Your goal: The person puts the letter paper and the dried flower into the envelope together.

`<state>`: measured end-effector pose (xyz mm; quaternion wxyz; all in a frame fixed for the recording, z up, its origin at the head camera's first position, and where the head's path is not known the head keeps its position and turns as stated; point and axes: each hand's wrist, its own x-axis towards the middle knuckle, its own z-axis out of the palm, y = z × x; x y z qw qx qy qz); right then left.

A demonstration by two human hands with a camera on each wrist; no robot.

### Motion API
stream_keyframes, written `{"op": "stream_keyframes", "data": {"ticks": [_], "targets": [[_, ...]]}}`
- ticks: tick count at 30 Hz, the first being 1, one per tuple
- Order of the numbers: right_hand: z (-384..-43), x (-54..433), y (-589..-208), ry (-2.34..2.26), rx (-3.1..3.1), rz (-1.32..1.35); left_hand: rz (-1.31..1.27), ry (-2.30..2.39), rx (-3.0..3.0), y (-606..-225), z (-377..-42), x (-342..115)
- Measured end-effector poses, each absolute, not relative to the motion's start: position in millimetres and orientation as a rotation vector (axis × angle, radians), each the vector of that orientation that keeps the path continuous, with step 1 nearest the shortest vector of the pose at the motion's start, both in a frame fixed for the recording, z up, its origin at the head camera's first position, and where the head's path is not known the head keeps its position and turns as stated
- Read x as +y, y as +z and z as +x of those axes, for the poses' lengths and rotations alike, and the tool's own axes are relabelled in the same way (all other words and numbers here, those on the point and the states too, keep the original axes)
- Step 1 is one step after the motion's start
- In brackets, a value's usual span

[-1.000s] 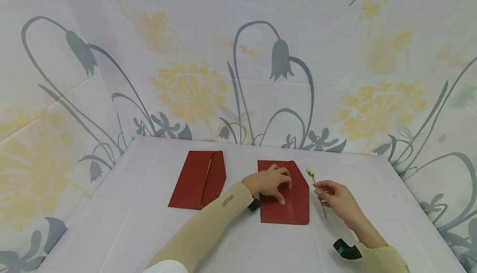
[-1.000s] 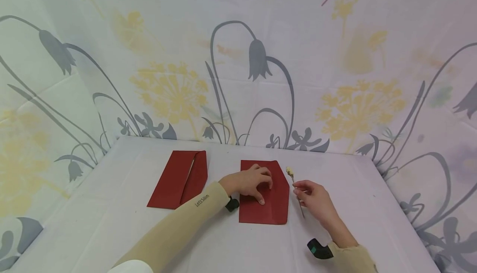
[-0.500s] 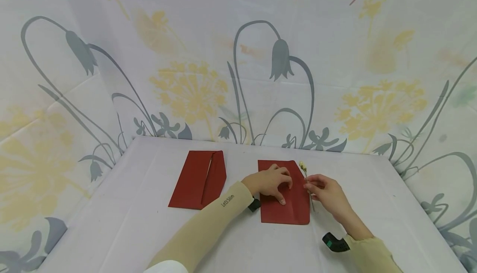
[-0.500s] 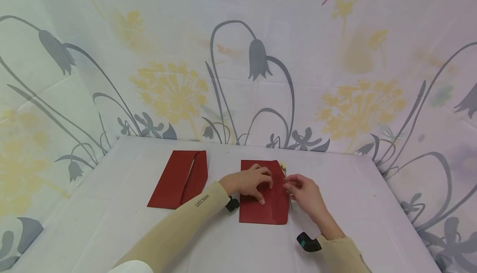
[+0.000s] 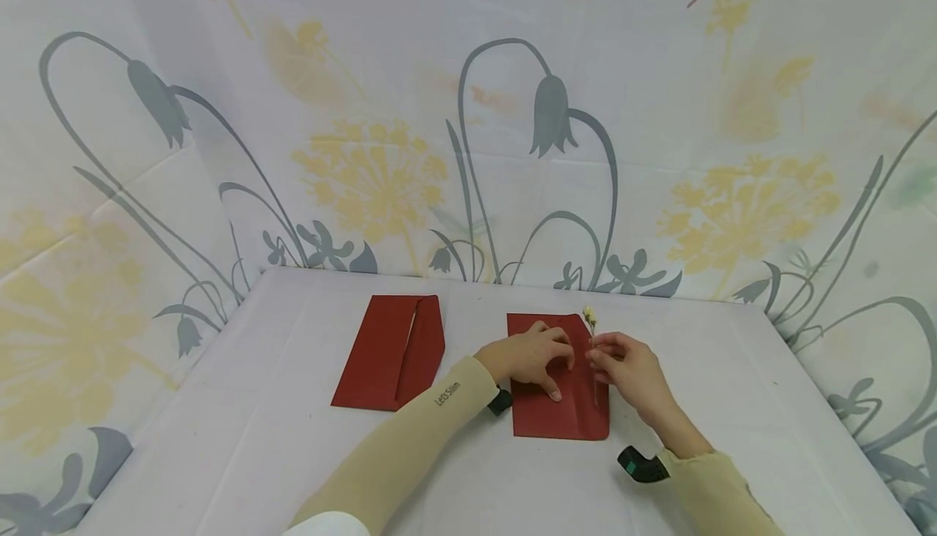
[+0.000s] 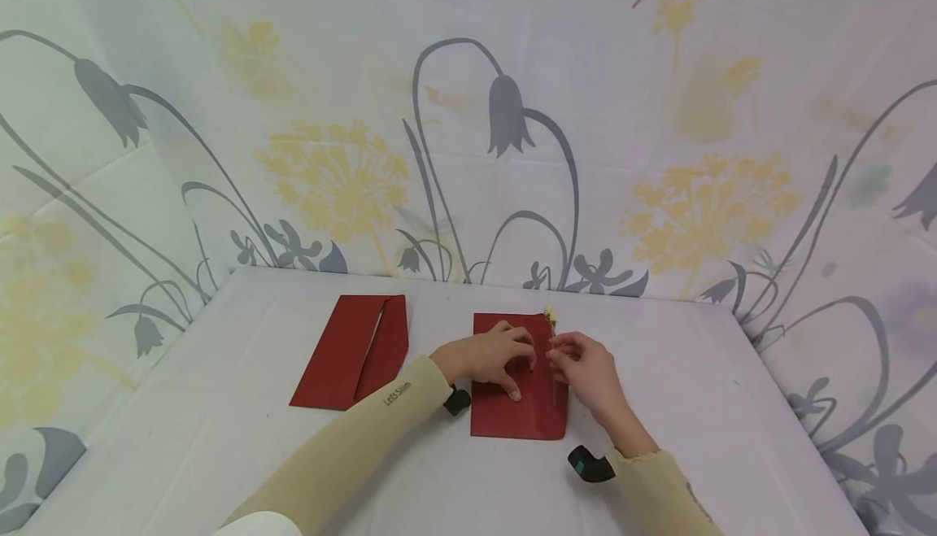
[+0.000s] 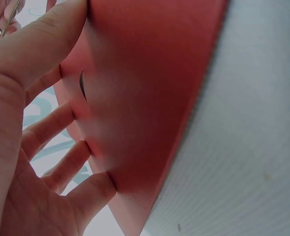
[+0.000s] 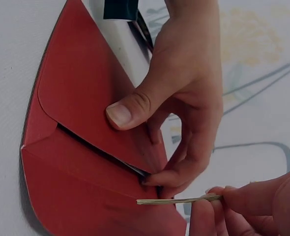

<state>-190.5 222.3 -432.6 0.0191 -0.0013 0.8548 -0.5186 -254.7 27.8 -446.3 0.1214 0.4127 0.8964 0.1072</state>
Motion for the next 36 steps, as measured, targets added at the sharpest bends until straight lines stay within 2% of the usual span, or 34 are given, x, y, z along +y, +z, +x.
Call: {"op": "stream_keyframes", "data": {"ticks": [36], "targets": [[-201,208,-460,-1.712,2.489,0.142,1.252,0.318,2.593,-445,-256,26]]}}
